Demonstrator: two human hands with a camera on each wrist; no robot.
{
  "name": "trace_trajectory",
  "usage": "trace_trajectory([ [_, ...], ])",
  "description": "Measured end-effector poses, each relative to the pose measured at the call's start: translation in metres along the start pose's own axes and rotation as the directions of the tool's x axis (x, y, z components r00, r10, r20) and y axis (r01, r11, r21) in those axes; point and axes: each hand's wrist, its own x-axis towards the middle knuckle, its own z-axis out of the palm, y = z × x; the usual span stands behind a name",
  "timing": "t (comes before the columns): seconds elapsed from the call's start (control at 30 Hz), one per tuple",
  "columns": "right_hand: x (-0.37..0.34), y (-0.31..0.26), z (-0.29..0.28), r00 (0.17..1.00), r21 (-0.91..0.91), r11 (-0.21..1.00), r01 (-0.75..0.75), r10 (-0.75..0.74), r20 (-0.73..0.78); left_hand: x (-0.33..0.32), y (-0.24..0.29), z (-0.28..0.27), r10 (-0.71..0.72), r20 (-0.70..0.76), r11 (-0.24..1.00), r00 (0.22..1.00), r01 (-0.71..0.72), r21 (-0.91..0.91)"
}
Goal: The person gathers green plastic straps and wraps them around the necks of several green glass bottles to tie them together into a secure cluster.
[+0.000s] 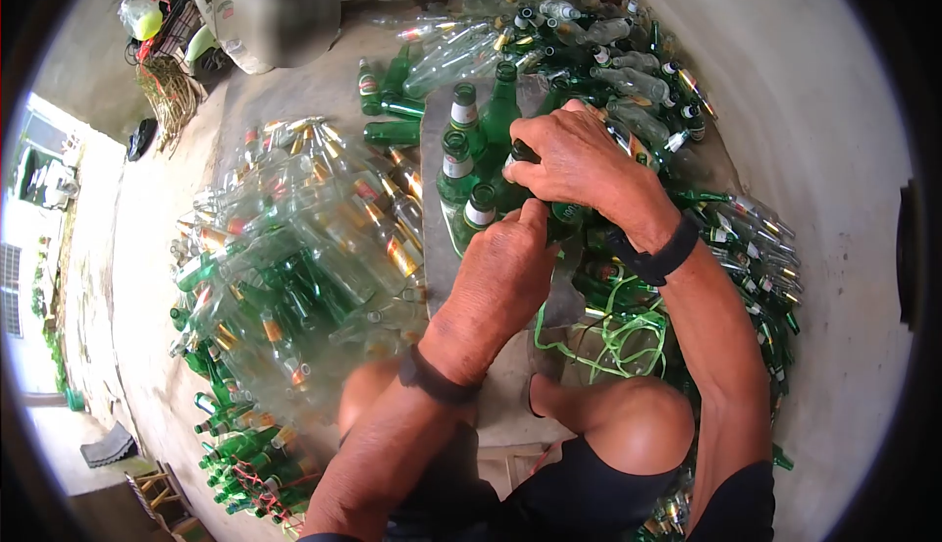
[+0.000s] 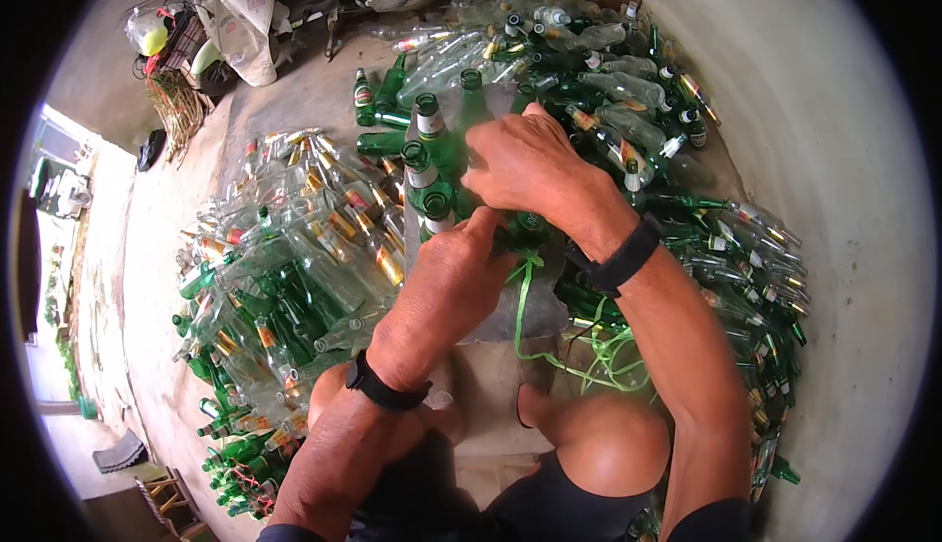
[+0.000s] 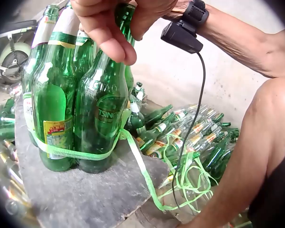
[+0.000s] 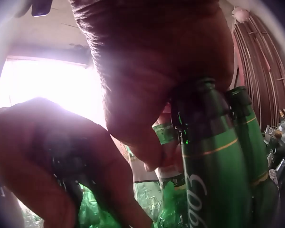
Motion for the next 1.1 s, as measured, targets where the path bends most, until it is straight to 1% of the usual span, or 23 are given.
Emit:
trace_trajectory([
  [0.07, -0.002, -0.002, -0.002, 1.000, 0.021, 1.000, -0.005, 0.004, 0.026, 0.001, -0.002, -0.001, -0.001, 0.002, 1.000, 1.000, 0.001, -0.002],
  [0.17, -0.006, -0.002, 0.000, 1.000, -0.007, 1.000, 0.017, -0.017, -0.001, 0.003, -0.002, -0.004, -0.047, 0.000, 0.999, 0.999, 0.047, 0.002],
  [0.27, -0.005, -0.002, 0.001, 1.000, 0.000, 1.000, 0.024, -0.024, 0.018, 0.002, 0.000, -0.007, -0.033, -0.003, 0.999, 0.999, 0.033, 0.003],
  [0.33, -0.005, -0.005, -0.002, 0.998, -0.012, 0.998, 0.063, -0.063, 0.022, 0.003, 0.001, -0.009, -0.039, 0.002, 0.999, 0.999, 0.039, 0.006],
  [0.37, -0.005, -0.004, -0.001, 0.998, -0.009, 0.998, 0.060, -0.060, 0.023, 0.003, 0.001, -0.009, -0.055, 0.004, 0.998, 0.998, 0.055, 0.036],
  [0.4, -0.005, -0.004, 0.000, 0.997, -0.006, 0.997, 0.078, -0.078, 0.003, 0.003, 0.001, -0.009, -0.071, 0.006, 0.995, 0.997, 0.071, 0.065],
  [0.53, -0.007, -0.006, 0.000, 0.991, -0.014, 0.992, 0.125, -0.126, -0.055, 0.003, -0.003, -0.009, -0.064, -0.005, 0.995, 0.998, 0.065, 0.082],
  [0.67, -0.005, -0.002, 0.003, 0.994, 0.000, 0.995, 0.105, -0.105, -0.016, 0.003, -0.003, -0.013, -0.062, -0.005, 0.995, 0.998, 0.062, 0.084],
  [0.8, -0.005, -0.001, 0.003, 0.995, 0.020, 0.995, 0.101, -0.101, -0.018, 0.004, -0.003, -0.016, -0.056, 0.008, 0.996, 0.998, 0.055, 0.075],
  [0.87, -0.005, -0.001, 0.002, 0.994, 0.011, 0.997, 0.081, -0.081, 0.078, 0.003, -0.003, -0.016, -0.056, 0.007, 0.996, 0.998, 0.055, 0.069],
  [0.9, -0.007, -0.001, 0.004, 0.994, 0.011, 0.997, 0.078, -0.078, 0.078, 0.003, -0.003, -0.016, -0.059, 0.003, 0.996, 0.998, 0.059, 0.065],
  [0.97, -0.012, -0.003, 0.007, 0.997, -0.031, 0.996, 0.078, -0.079, -0.006, 0.002, -0.004, -0.016, -0.068, 0.023, 0.993, 0.997, 0.065, 0.093],
  [1.0, -0.013, -0.004, 0.006, 0.997, -0.029, 0.997, 0.075, -0.075, -0.008, 0.003, -0.004, -0.016, -0.076, 0.040, 0.990, 0.996, 0.071, 0.123],
  [1.07, -0.014, -0.006, 0.002, 0.998, -0.050, 0.998, 0.038, -0.035, 0.053, 0.003, -0.004, -0.017, -0.070, 0.044, 0.990, 0.997, 0.064, 0.128],
  [1.1, -0.016, -0.006, 0.005, 0.998, -0.048, 0.998, 0.032, -0.029, 0.054, 0.003, -0.004, -0.017, -0.065, 0.047, 0.990, 0.997, 0.059, 0.130],
])
